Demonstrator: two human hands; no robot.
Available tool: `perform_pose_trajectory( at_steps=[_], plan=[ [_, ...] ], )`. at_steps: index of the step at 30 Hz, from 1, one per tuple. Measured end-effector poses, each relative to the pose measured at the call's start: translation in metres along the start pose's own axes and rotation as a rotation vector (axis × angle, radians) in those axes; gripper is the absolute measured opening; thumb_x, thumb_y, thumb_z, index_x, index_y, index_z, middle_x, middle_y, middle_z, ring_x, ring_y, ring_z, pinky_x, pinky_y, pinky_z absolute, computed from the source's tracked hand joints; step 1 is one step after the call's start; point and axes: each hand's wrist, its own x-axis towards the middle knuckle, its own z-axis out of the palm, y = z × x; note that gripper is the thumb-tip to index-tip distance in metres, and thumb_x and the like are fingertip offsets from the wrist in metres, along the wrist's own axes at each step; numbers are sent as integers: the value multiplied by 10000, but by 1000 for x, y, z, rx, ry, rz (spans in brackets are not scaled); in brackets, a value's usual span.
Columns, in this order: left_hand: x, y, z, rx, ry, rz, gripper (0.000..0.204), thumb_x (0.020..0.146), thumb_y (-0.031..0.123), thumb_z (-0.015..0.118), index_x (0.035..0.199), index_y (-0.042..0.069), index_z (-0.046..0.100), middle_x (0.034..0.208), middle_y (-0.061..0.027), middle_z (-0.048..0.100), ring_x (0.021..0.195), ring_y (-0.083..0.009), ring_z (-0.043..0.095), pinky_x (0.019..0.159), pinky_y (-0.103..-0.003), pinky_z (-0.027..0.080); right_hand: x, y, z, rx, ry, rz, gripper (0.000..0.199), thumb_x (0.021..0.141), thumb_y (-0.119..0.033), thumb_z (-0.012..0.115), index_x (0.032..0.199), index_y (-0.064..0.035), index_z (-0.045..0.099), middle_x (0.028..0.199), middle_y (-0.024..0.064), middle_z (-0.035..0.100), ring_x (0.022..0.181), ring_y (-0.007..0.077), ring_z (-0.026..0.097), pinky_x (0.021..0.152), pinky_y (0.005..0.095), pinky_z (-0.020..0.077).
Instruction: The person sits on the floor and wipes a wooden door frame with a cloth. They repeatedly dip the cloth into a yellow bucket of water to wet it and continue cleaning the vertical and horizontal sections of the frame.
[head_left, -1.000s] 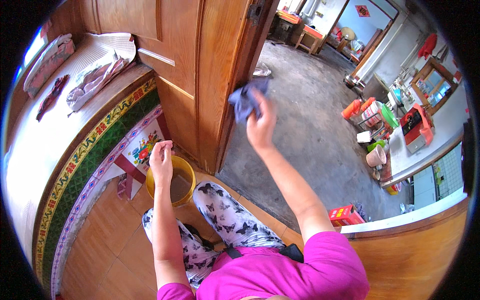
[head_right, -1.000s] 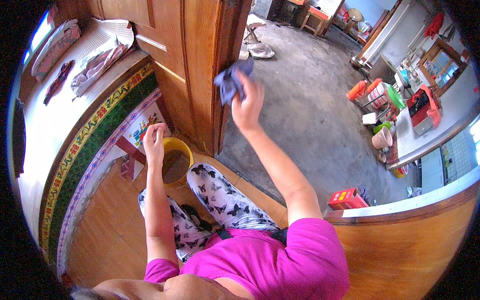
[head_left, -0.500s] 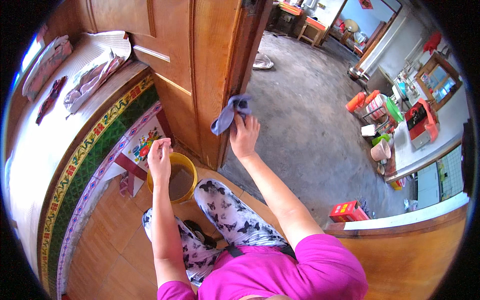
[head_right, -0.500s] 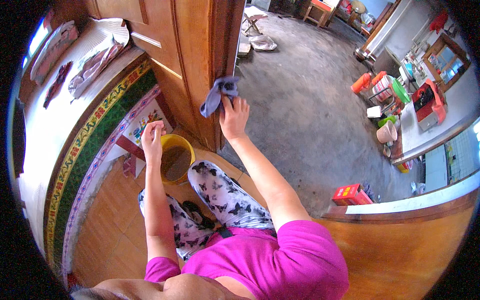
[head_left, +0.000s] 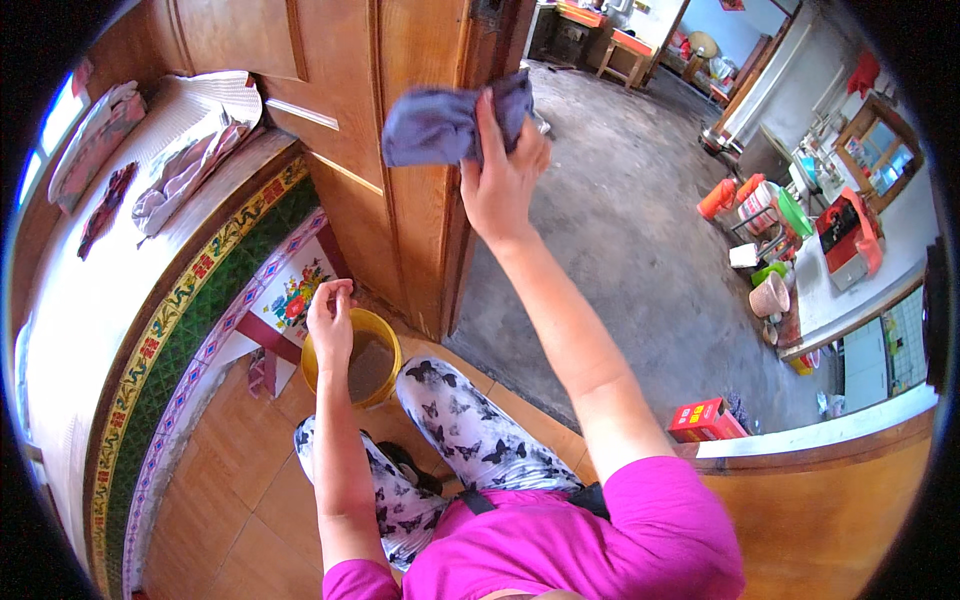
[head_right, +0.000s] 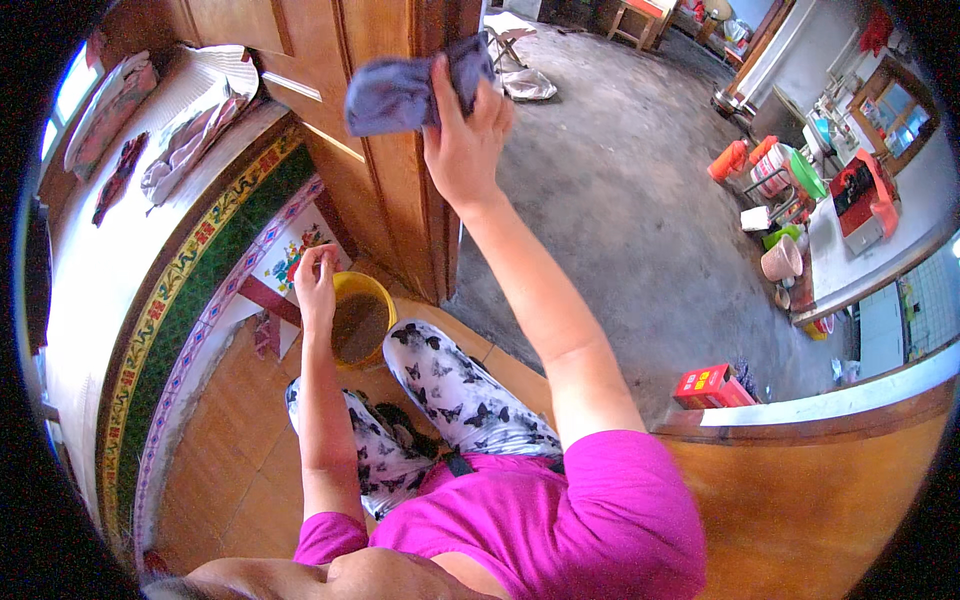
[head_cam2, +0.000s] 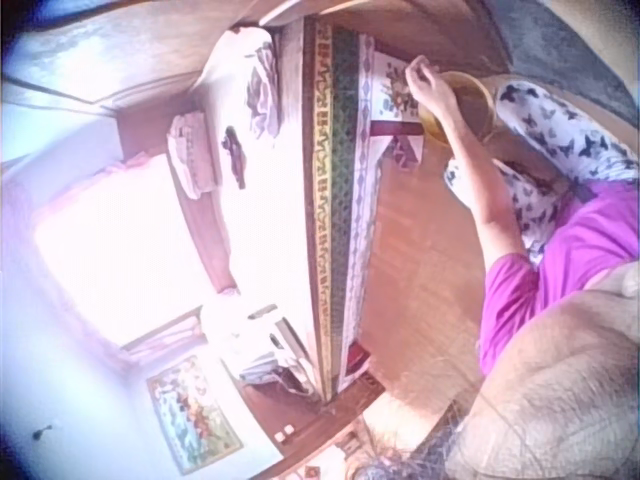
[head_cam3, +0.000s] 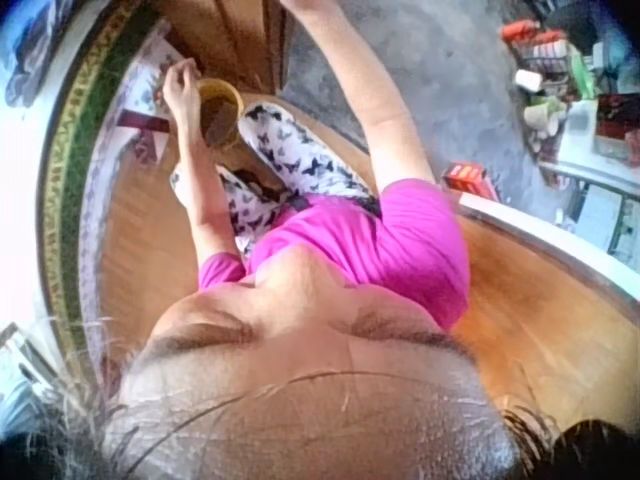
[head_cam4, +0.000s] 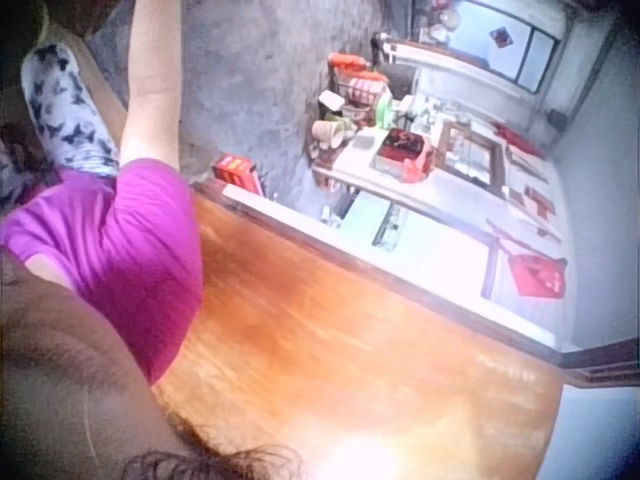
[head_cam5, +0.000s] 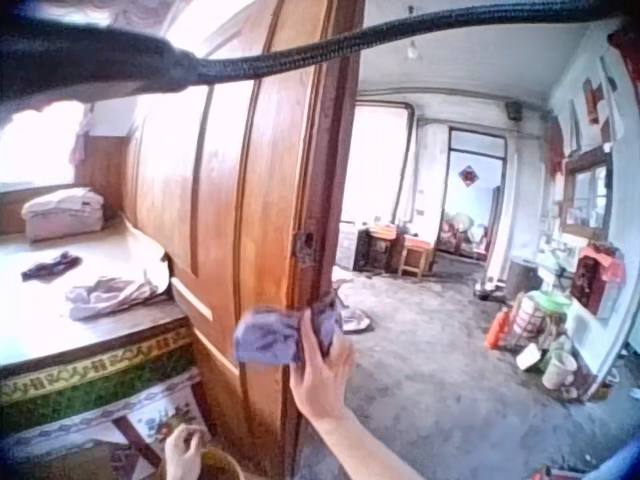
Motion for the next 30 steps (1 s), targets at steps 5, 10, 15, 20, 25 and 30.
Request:
perform_pose_trajectory(
  at_steps=[5, 10, 15, 20, 25, 30],
  plan=[
    [0, 0, -1, -21, -10, -22, 131, 1030, 90, 576, 1075, 16, 674, 941, -34, 688, 763, -106, 639, 750, -243, 521, -102, 20, 13, -82, -165, 147, 669, 763, -31, 663, 1417, -145, 579, 1218, 193, 508, 1155, 394, 459, 1038, 529, 321],
    [3, -4, -5, -30, 7, -22, 125, 1026, 90, 582, 1068, 16, 674, 943, -37, 692, 762, -105, 641, 734, -243, 522, -97, 19, -24, 125, -303, 120, 589, 709, 17, 655, 1284, -111, 654, 1141, 161, 588, 1099, 367, 569, 920, 458, 479],
    [4, 1, -2, -30, 15, 12, 127, 1024, 85, 585, 1072, 13, 679, 938, -36, 685, 767, -102, 638, 736, -247, 527, 11, 22, -35, 538, 96, 119, 612, 749, -2, 653, 1353, -62, 574, 1195, 163, 656, 1097, 366, 605, 973, 426, 495],
    [4, -6, -3, -130, 0, -40, 131, 1026, 90, 585, 1070, 10, 680, 946, -29, 676, 788, -96, 627, 740, -242, 526, 112, 1, -34, 122, 143, -294, 663, 757, -6, 676, 1401, -90, 541, 1234, 127, 663, 1052, 361, 590, 963, 446, 439],
    [1, -2, 1, -91, -12, -17, 135, 1028, 98, 585, 1066, 8, 678, 930, -35, 676, 766, -100, 623, 724, -245, 527, 69, -5, -20, 1, 133, -179, 647, 755, 23, 683, 1382, -96, 577, 1223, 111, 670, 1072, 336, 590, 971, 449, 444],
    [2, 4, 1, 11, -7, 18, 131, 1026, 91, 582, 1052, 13, 683, 896, -39, 679, 742, -106, 628, 710, -253, 525, 4, 8, -22, -10, -31, -74, 646, 661, 18, 771, 1269, -155, 637, 1056, 72, 690, 938, 314, 634, 830, 423, 503]
  ],
)
